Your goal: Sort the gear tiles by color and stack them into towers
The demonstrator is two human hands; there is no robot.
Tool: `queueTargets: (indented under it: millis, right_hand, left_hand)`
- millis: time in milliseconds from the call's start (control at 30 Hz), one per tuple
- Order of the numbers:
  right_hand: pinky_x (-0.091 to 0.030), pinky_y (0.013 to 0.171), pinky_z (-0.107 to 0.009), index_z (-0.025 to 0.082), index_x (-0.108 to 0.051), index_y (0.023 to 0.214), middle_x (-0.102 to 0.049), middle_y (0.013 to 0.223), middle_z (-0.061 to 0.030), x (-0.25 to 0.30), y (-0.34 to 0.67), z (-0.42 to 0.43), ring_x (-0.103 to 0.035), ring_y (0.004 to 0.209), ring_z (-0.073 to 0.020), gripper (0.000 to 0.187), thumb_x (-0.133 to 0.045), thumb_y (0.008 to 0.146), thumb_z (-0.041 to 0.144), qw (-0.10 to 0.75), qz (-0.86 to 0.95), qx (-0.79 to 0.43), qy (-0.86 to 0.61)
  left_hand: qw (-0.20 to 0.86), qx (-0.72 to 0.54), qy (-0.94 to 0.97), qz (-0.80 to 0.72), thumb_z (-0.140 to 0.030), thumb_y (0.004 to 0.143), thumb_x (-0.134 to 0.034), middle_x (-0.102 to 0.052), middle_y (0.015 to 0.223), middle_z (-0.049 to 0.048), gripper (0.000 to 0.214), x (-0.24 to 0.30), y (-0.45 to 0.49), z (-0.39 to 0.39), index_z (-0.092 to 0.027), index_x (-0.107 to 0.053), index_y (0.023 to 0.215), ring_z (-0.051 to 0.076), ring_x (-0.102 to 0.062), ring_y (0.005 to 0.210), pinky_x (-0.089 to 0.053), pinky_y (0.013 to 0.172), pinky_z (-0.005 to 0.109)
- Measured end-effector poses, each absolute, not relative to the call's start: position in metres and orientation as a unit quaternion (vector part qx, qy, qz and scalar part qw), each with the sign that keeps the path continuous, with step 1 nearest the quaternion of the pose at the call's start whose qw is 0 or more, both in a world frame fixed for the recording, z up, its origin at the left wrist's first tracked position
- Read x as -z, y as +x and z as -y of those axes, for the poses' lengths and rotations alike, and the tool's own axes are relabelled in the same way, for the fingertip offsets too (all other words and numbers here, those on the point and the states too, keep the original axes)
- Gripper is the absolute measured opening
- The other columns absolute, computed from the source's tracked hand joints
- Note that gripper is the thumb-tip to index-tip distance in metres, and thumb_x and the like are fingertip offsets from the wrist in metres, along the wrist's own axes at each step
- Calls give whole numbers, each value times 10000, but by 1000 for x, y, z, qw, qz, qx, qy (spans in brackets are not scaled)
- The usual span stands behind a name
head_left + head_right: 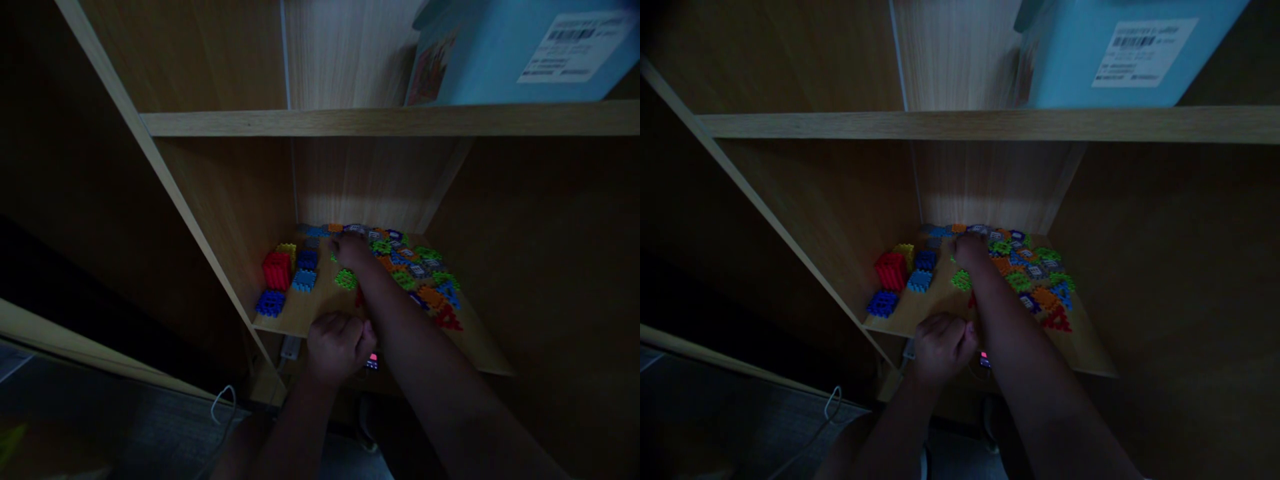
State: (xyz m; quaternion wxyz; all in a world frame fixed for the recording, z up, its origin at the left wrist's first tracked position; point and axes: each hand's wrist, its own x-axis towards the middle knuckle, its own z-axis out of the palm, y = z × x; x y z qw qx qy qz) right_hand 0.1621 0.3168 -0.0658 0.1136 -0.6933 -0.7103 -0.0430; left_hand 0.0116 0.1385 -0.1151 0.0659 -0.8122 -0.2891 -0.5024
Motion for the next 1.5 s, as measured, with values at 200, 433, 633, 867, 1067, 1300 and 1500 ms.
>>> queueTargets:
  millis: [200,433,633,867,1067,1300,1500]
  right_hand:
    - [-404,1143,-469,121,-763,1248,-701,1360,-224,72,165,-321,-597,1321,-345,473,-395,1091,375,107,699,20,-707]
    - [-420,1138,-408,125,-772,1241,-727,1317,-212,71,167,-323,-620,1289,-333,350,-552,1018,282,121,708,25,-695]
    - [-459,1091,-362,153,-749,1275,-757,1265,-171,73,168,-325,-680,1195,-279,370,-472,1055,260,137,722,43,-677]
    - [-455,1107,-415,126,-706,1335,-680,1375,-213,76,158,-321,-630,1270,-313,412,-516,1052,357,124,701,53,-701]
    - [-466,1084,-489,76,-676,1352,-668,1342,-281,73,157,-317,-612,1287,-378,535,-582,1016,481,147,632,53,-759]
    - [-504,1040,-426,105,-661,1325,-693,1300,-243,69,160,-320,-667,1221,-341,450,-667,979,393,159,623,21,-766]
    - [-514,1025,-317,141,-588,1420,-595,1430,-186,72,166,-324,-681,1154,-260,583,-755,864,195,264,633,26,-727]
  left_hand:
    - [63,506,-811,287,-175,1006,-542,-575,589,-9,326,114,12,-138,-230,-523,685,160,-547,553,-371,585,367]
    - [58,499,-813,295,-181,997,-557,-579,598,-5,320,117,12,-138,-226,-523,682,158,-576,566,-388,595,349]
    - [55,494,-813,301,-189,1002,-552,-587,598,-2,328,117,12,-138,-227,-526,677,158,-579,569,-385,595,349]
    - [60,492,-816,296,-199,1010,-548,-595,608,-3,322,120,12,-139,-226,-535,690,160,-576,572,-399,598,356]
    - [64,489,-816,303,-205,998,-567,-590,601,0,322,120,12,-138,-231,-536,679,166,-572,571,-410,590,353]
    - [58,488,-816,303,-200,999,-562,-579,592,-2,329,117,11,-138,-237,-531,673,165,-564,563,-407,581,354]
    - [57,493,-816,297,-186,993,-562,-585,601,-4,314,117,11,-138,-232,-535,683,164,-564,566,-397,583,369]
